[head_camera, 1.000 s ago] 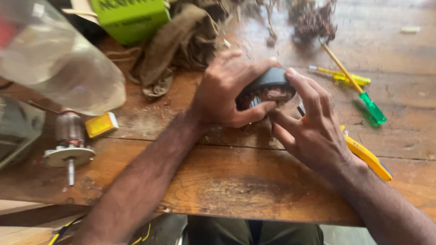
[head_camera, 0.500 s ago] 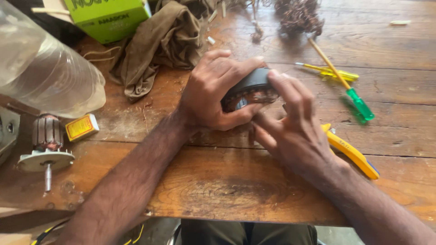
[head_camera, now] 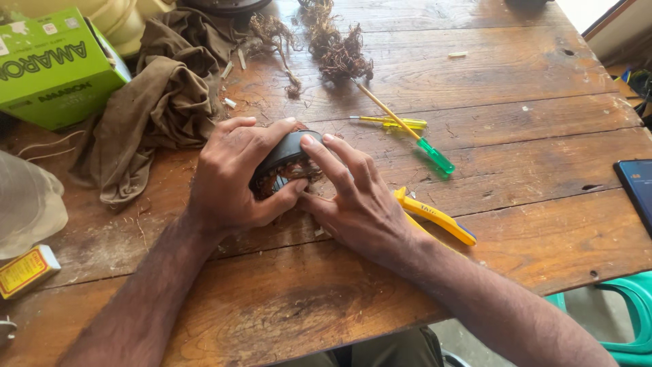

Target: The person holds a motor stator on a wooden workbench and uses a thin wooden stick to pry and loosen copper windings from the slots, pulling loosened wire out by hand and placing it in a pile on the table. They alternate between prying with the stick and gripping wire with pliers to extract remaining windings.

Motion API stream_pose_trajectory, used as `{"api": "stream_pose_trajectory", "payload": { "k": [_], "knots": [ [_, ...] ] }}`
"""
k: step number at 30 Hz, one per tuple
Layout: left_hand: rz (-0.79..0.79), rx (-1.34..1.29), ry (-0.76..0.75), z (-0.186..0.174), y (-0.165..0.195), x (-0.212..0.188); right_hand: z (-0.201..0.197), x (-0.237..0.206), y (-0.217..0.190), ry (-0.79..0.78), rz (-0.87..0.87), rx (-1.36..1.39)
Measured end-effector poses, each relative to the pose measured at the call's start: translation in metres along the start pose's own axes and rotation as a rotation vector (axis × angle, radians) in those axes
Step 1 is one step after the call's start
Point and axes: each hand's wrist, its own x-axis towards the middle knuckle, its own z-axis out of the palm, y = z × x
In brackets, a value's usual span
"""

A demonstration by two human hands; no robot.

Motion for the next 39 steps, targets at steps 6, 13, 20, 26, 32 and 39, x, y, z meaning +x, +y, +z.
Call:
{"api": "stream_pose_trajectory", "payload": {
  "k": [6, 13, 20, 26, 32, 39],
  "knots": [
    [0.003, -0.001, 0.001, 0.002, -0.002, 0.004, 0.001, 0.004, 0.006, -0.004, 0.029, 0.035],
    [-0.002, 0.011, 0.002, 0.007, -0.006, 0.01, 0.0, 0.004, 0.012, -0.007, 0.037, 0.066],
    [0.011, 0.018, 0.007, 0.007, -0.008, 0.014, -0.004, 0.005, 0.016, 0.005, 0.03, 0.039],
    [0.013, 0.02, 0.013, 0.007, -0.006, 0.016, -0.005, 0.009, 0.017, 0.025, 0.058, 0.057],
    [0.017, 0.029, 0.017, 0.007, -0.009, 0.019, -0.008, 0.011, 0.018, 0.017, 0.072, 0.06],
    [0.024, 0.028, 0.029, 0.011, -0.009, 0.02, -0.005, 0.012, 0.019, 0.009, 0.091, 0.068]
  ]
}}
